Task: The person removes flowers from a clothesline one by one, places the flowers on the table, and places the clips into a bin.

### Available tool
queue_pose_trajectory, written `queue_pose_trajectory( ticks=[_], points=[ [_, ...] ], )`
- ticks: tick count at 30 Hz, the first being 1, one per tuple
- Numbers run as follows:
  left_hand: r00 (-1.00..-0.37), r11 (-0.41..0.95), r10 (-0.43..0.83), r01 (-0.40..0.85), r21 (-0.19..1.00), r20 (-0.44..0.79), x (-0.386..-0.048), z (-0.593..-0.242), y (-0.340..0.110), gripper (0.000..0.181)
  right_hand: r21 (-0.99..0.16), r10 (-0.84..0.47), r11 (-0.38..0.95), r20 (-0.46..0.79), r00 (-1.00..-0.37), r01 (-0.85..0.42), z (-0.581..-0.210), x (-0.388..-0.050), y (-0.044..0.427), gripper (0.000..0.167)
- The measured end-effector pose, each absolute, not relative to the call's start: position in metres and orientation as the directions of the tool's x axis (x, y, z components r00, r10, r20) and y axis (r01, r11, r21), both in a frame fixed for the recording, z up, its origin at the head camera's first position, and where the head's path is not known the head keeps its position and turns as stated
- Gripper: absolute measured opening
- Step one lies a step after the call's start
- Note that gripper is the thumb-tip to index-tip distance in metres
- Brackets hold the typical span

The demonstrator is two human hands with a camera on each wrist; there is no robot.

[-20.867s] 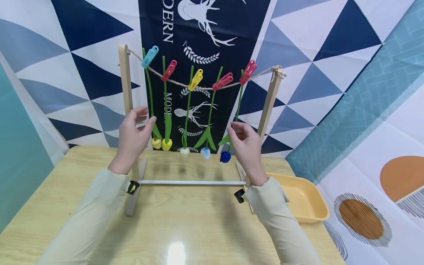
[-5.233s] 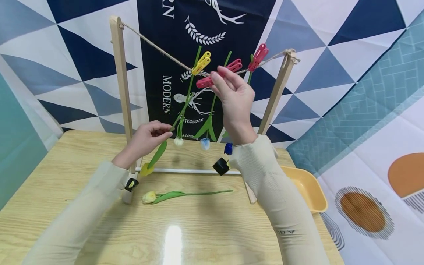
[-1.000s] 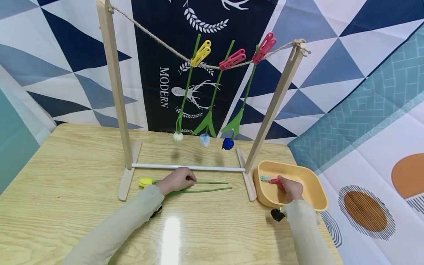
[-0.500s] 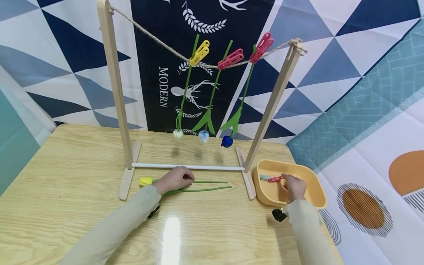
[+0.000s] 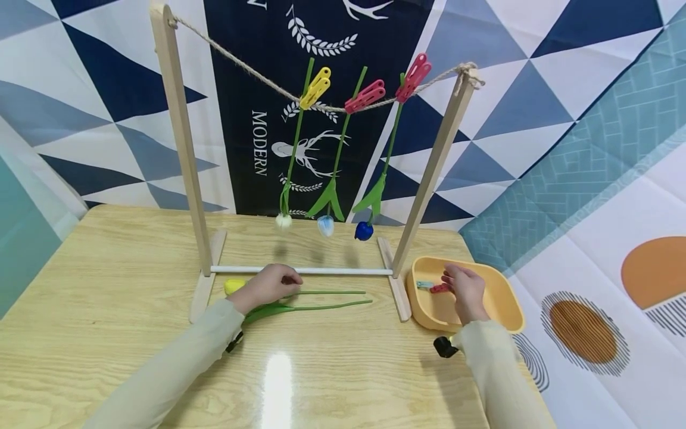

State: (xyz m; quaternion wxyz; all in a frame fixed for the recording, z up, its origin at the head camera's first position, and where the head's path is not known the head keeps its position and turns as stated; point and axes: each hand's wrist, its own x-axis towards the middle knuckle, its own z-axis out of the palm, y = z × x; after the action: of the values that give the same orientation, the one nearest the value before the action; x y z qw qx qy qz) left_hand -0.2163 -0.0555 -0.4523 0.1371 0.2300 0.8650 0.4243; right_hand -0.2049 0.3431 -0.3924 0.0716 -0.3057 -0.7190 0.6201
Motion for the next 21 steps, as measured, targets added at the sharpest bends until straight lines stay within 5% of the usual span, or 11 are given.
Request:
queue_pose_trajectory(
  ticks=[12,21],
  points=[
    [-0.893,0.523,0.447,0.304,0.796,0.048,-0.216,-0.428,-0.077,0.021,-0.973,0.375,0.040,-0.198,-0.906,0.229,-0.368,-0.205,0.291,0.016],
    [-0.942,0.506,0.308,0.282,0.815,0.135,-0.222,-0.403,-0.092,0.021,-0.981,0.251,0.108,-0.128,-0.960,0.159,-0.351,-0.210,0.254,0.030]
  ],
)
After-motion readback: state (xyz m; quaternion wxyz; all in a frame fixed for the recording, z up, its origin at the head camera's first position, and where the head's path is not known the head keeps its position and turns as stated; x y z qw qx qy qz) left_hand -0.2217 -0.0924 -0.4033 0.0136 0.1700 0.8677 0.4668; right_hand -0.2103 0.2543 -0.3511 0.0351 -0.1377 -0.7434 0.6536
